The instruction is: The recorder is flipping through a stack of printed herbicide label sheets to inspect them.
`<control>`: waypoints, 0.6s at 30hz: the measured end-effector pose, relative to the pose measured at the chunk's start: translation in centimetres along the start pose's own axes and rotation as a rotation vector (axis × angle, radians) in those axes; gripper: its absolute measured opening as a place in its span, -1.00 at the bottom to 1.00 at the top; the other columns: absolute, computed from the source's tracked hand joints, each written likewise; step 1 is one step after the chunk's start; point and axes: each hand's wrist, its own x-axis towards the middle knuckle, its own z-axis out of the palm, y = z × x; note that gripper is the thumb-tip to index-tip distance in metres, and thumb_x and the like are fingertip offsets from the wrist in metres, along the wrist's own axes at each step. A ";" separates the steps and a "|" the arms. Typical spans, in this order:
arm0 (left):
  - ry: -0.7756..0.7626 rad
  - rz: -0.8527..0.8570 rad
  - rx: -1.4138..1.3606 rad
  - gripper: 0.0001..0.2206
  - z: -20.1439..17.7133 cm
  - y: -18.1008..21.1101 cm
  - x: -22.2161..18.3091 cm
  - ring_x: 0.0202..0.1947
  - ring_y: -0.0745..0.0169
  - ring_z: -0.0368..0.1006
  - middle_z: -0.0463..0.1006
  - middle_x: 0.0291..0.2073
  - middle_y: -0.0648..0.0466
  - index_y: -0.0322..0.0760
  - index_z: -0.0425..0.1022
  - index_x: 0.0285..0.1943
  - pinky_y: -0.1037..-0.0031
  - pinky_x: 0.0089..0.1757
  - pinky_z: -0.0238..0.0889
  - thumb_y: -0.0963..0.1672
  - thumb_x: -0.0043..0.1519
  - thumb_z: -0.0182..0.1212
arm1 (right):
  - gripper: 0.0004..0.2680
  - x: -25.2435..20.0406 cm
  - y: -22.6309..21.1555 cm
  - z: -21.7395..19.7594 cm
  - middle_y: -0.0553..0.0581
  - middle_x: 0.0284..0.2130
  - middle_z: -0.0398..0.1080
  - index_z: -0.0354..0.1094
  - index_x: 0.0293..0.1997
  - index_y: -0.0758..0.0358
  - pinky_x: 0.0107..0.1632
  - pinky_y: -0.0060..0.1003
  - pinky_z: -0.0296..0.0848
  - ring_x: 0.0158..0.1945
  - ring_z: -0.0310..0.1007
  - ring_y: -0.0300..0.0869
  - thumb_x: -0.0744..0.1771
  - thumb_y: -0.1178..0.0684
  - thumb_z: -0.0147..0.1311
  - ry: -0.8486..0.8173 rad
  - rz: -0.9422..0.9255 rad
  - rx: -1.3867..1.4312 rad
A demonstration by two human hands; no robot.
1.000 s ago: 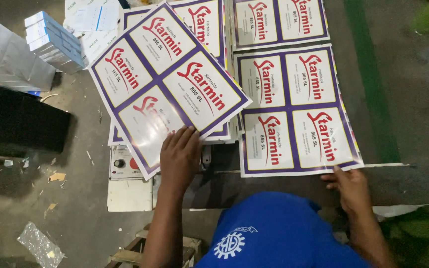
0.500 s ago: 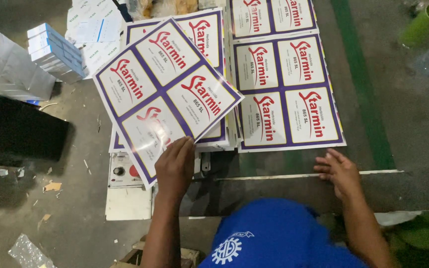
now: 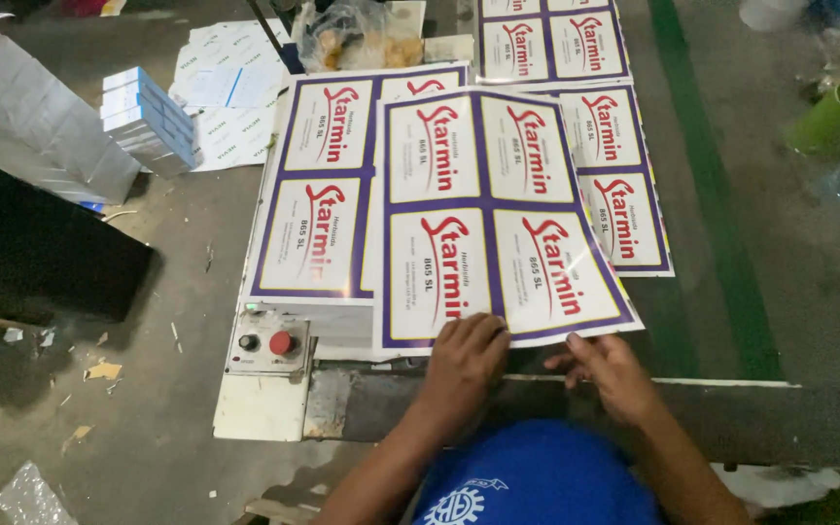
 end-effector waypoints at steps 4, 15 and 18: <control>-0.095 0.023 -0.024 -0.76 -0.4 0.8 0.0 0.10 -0.10 0.49 0.58 0.00 -0.13 -0.41 0.56 0.01 0.15 0.07 0.30 -0.18 0.18 0.29 | -0.78 -0.5 0.2 -0.7 0.20 -0.17 0.54 0.35 0.12 0.32 -0.37 -0.26 0.47 -0.23 0.59 -0.06 0.38 0.07 0.03 0.227 0.080 -0.032; -0.011 -0.103 0.310 -0.42 -6.9 -8.3 0.2 0.17 -0.27 0.38 0.52 0.13 -0.24 -0.49 0.55 0.09 0.01 0.09 0.17 0.03 0.00 0.40 | -0.79 -5.4 7.3 -11.2 0.24 -0.14 0.52 0.33 0.17 0.27 -0.29 -0.19 0.46 -0.18 0.55 -0.03 0.41 0.11 0.02 0.660 0.147 -0.038; -0.209 -0.142 0.285 -0.56 -7.2 -10.1 -0.5 0.21 -0.12 0.41 0.53 0.16 -0.15 -0.40 0.55 0.04 0.10 0.10 0.22 -0.05 0.03 0.37 | -0.78 -6.9 7.9 -12.0 0.26 -0.10 0.52 0.34 0.21 0.29 -0.26 -0.19 0.44 -0.15 0.55 -0.01 0.43 0.08 -0.03 0.713 0.249 -0.114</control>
